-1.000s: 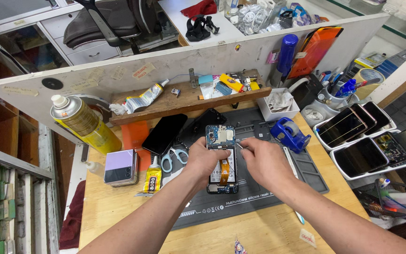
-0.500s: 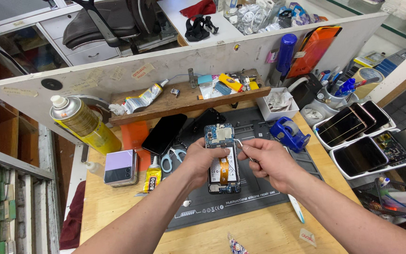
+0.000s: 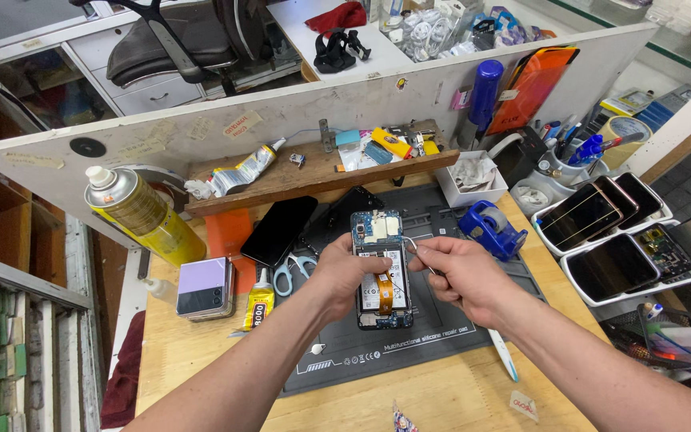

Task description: The person cleans a small electronic component with a toothbrush, then uses tweezers to remove a circuit board from a disassembled smartphone. The person continues to manipulate internal components and clean parts of the phone on a workbench.

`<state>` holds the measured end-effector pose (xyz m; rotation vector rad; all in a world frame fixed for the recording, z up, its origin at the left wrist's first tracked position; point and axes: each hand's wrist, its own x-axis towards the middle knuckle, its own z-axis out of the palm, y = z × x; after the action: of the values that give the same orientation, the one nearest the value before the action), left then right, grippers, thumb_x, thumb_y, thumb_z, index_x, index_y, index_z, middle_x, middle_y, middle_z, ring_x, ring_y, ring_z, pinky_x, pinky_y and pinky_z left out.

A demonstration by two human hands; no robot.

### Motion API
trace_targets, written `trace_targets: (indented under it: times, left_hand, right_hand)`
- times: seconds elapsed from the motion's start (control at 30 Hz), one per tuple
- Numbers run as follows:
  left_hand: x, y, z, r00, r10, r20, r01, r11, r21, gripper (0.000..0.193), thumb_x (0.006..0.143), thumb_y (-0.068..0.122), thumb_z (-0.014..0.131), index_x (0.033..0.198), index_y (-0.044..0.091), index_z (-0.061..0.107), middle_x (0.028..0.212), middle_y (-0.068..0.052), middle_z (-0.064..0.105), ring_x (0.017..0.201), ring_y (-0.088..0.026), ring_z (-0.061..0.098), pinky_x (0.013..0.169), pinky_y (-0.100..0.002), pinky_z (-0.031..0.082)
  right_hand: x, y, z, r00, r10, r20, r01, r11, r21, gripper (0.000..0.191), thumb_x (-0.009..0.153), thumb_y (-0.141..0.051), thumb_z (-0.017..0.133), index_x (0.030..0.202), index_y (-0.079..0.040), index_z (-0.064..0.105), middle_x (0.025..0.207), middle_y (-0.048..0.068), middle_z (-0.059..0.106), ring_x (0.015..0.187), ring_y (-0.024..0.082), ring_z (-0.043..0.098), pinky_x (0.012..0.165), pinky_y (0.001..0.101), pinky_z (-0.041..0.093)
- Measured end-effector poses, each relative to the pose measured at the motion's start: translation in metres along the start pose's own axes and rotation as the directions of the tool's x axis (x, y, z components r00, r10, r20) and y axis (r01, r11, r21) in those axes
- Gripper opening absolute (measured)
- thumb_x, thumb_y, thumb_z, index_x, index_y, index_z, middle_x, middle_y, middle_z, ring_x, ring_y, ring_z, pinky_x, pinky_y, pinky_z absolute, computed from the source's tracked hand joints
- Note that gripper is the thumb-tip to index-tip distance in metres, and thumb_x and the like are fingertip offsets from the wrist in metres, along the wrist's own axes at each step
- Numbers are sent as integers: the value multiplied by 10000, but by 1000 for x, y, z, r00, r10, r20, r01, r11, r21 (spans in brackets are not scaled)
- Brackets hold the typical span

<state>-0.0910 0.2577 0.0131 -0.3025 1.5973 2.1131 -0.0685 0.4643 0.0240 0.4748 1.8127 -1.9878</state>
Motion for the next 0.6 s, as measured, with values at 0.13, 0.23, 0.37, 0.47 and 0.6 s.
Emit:
trace_targets:
  times: [0.13,0.23,0.37,0.47,0.6]
  left_hand:
    - [0,-2,2,1000,-2,-12,2,1000,22,357,784,-97,721,1109,16,626,1002,-123,754,857,-222,750,740,-394,652]
    - [0,-2,4,999,-7,-33,8,999,31,350,790,-99,714,1108,16,626,1001,-122,753,855,-222,750,738,-394,654]
    - [-2,-1,3,1000,0,10,0,1000,2,346,793,-98,713,1113,3,627,997,-130,751,848,-227,750,736,-397,655]
    - [-2,0,1,999,-42,-16,43,998,44,350,797,-83,710,1115,30,618,992,-115,748,844,-223,748,729,-407,646]
    - [-1,1,-1,999,-33,29,33,999,-1,340,804,-93,706,1107,26,609,994,-119,741,859,-223,745,747,-404,650]
  right_hand:
    - [-1,2,3,889,-457,22,381,712,-591,277,931,-142,652,1182,-52,728,904,-21,799,740,-5,702,647,185,538]
    - [-4,1,9,950,-306,-64,231,826,-515,284,913,-155,679,1167,-36,722,842,30,751,614,106,601,566,277,504]
    - [-9,3,11,933,-356,-56,272,797,-539,269,922,-157,659,1150,-36,735,843,18,772,635,70,626,583,248,509]
    - [-7,5,10,933,-353,-75,265,811,-522,263,942,-170,644,1132,-20,745,837,22,771,649,65,618,588,245,479]
    - [-1,4,7,993,-97,-71,79,971,-227,276,1014,-175,627,1177,14,745,878,89,727,610,174,470,536,337,352]
